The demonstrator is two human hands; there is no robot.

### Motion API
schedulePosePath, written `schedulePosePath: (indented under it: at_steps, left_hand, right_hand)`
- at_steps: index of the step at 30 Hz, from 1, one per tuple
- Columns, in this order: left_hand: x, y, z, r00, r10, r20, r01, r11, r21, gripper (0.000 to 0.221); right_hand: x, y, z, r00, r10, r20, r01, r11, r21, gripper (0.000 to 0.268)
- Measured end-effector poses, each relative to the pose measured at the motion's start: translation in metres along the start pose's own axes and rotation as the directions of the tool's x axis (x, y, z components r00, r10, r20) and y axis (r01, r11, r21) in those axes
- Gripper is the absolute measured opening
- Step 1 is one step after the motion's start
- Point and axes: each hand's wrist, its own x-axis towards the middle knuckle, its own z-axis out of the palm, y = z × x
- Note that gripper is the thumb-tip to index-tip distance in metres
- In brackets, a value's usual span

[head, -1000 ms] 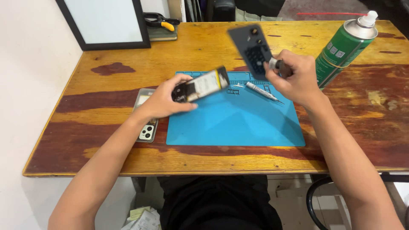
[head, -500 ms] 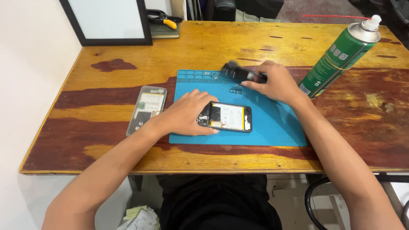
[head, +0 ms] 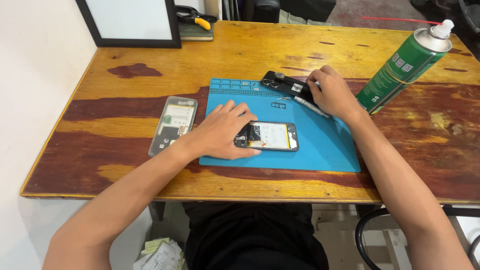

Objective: The person cleans a transparent phone back cover and a disassembled phone using a brush and compressed air. They wipe the back cover, spray it with compressed air, and then brush the phone's internal components.

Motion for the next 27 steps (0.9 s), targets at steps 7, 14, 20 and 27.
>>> schedulePosePath:
  at_steps: [7, 14, 20, 27]
  left_hand:
    - [0.001, 0.002, 0.003, 0.999, -0.039, 0.011, 0.039, 0.999, -0.005, 0.068]
    - [0.004, -0.005, -0.005, 0.996, -0.063, 0.061, 0.066, 0.997, -0.041, 0.076]
    - [0.002, -0.007, -0.016, 0.991, -0.067, 0.116, 0.072, 0.997, -0.036, 0.077]
    - [0.002, -0.011, -0.026, 0.984, -0.079, 0.158, 0.088, 0.994, -0.057, 0.078]
  right_hand:
    - [-0.005, -0.035, -0.028, 0.998, -0.029, 0.057, 0.034, 0.994, -0.099, 0.027]
    - [-0.01, -0.042, -0.05, 0.919, 0.169, 0.357, -0.11, 0.978, -0.178, 0.033]
    - [-0.009, -0.029, -0.042, 0.922, 0.089, 0.377, -0.055, 0.993, -0.1, 0.024]
    - [-0.009, -0.035, -0.04, 0.866, 0.121, 0.486, -0.126, 0.992, -0.021, 0.048]
